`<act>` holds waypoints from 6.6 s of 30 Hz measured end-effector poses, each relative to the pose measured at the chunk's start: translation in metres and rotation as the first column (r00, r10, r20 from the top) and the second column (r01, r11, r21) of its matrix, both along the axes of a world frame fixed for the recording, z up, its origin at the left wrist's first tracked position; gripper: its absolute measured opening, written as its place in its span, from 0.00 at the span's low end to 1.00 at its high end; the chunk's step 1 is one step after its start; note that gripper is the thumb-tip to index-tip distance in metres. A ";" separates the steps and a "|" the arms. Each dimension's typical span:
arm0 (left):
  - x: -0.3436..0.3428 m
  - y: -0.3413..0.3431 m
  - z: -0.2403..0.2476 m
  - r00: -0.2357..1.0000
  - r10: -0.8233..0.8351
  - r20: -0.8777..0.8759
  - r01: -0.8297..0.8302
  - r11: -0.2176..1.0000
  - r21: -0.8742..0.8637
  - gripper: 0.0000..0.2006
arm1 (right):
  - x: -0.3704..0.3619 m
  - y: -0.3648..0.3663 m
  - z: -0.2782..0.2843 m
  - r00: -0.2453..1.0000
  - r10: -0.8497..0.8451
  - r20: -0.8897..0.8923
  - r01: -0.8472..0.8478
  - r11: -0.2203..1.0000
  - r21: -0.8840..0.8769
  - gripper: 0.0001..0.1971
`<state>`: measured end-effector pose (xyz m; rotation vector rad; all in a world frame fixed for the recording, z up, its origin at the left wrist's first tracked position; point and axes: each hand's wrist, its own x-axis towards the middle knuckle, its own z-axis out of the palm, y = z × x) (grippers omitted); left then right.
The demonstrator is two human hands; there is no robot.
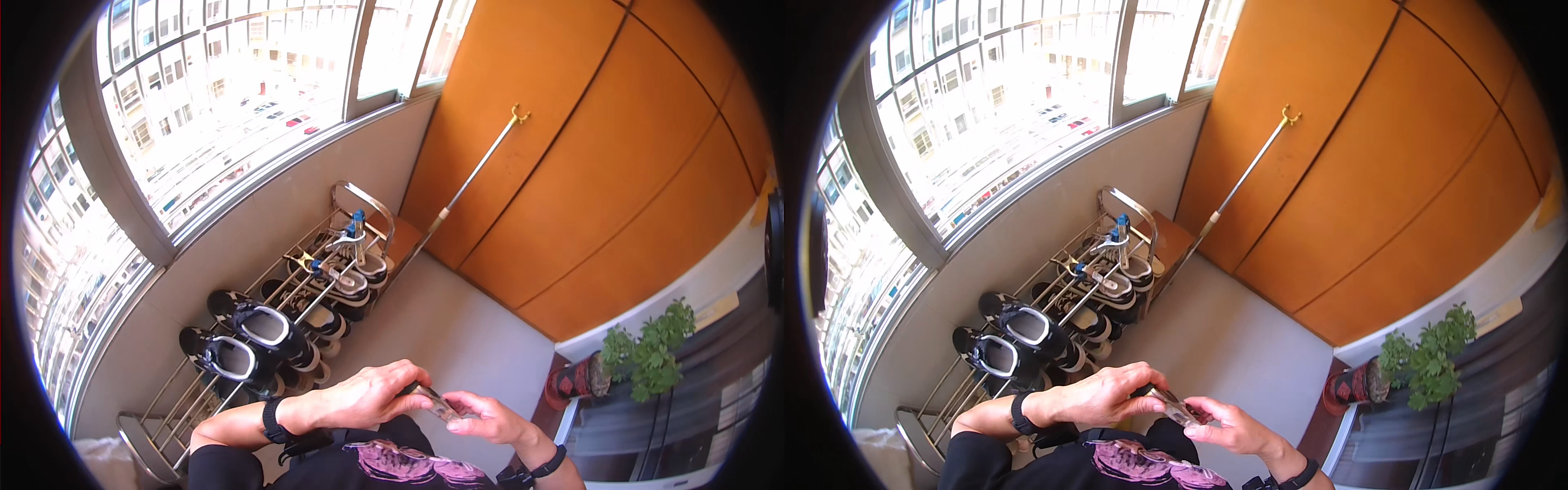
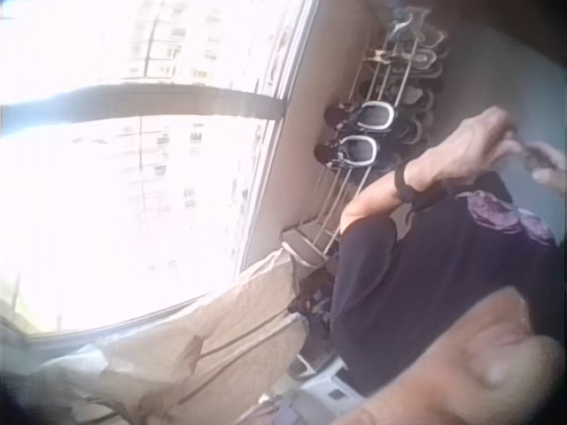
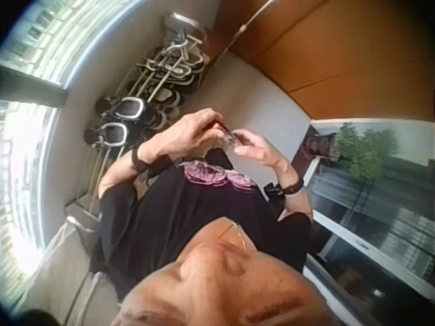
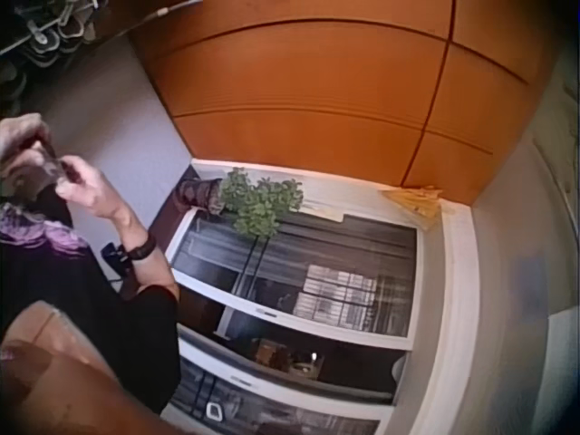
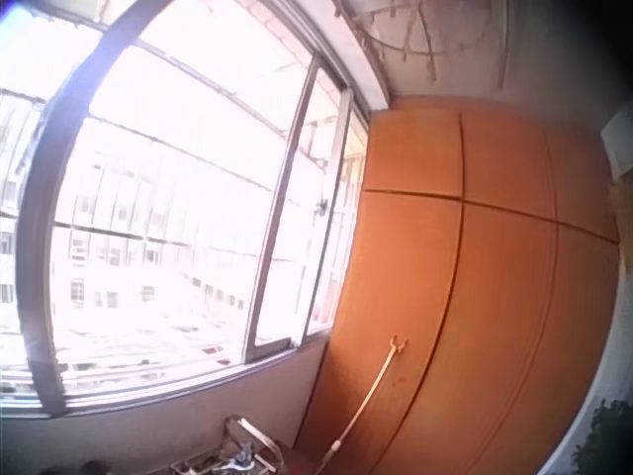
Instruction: Hanging clothes to dry on a balcony using a laundry pole.
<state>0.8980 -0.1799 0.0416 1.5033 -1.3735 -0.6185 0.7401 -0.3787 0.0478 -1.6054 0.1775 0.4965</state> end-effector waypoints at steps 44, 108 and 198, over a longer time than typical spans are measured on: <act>0.460 0.138 -0.029 0.642 0.680 0.354 -0.570 0.114 0.814 0.38 | 0.715 0.084 0.159 0.490 0.860 0.143 0.274 0.004 -0.962 0.16; 0.163 -0.096 0.101 0.283 0.623 0.729 -0.959 0.163 0.233 0.30 | 0.497 -0.161 0.115 0.185 0.878 0.442 -0.417 0.477 -0.774 0.21; -0.346 -0.239 -0.013 -0.511 0.851 -0.120 -0.832 -0.455 0.317 0.21 | 0.124 -0.110 -0.036 0.556 0.738 0.383 -0.795 0.339 0.503 0.13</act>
